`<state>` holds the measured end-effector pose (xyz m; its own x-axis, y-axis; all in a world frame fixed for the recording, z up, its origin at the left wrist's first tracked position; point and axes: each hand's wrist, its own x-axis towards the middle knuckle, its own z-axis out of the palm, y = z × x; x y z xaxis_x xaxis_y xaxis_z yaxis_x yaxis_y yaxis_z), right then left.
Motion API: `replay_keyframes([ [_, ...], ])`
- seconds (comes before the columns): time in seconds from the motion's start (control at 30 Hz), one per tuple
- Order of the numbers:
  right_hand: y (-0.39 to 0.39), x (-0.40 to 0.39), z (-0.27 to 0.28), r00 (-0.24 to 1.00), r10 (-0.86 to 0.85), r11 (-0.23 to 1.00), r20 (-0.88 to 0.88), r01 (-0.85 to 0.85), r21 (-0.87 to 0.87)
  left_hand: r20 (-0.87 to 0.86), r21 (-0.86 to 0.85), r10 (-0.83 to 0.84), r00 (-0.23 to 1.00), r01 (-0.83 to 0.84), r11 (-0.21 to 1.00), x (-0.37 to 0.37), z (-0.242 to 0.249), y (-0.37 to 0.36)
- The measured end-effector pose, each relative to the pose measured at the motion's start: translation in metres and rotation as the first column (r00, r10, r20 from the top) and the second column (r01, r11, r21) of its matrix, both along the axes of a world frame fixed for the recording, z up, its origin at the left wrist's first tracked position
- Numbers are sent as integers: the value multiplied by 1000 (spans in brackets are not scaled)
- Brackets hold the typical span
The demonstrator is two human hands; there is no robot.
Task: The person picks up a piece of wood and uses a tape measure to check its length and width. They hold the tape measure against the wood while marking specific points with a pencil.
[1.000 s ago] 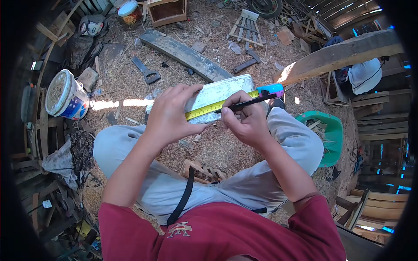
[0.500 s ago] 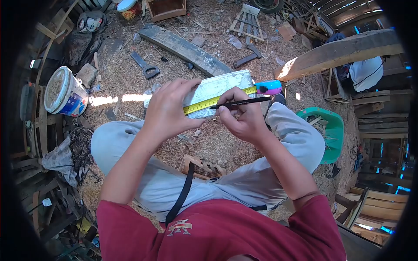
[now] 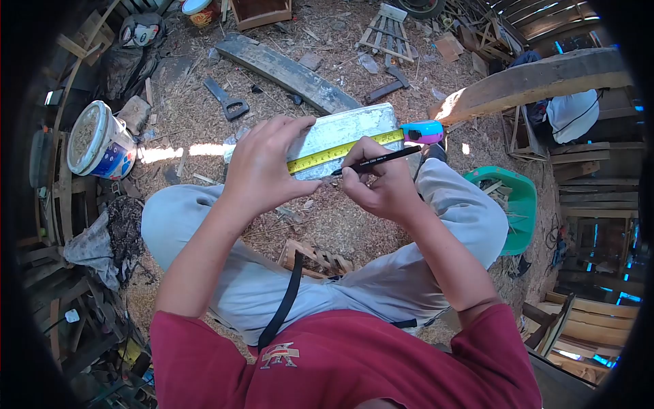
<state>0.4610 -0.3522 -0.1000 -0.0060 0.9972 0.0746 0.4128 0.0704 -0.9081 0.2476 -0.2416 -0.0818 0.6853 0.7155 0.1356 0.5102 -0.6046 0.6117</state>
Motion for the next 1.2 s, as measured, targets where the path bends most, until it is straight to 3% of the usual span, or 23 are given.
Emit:
replay_keyframes([
  [1.2, -1, 1, -2, 1000, -2, 1000, -2, 2, -8, 1, 23, -17, 1000, 16, 1000, 2, 0, -1],
])
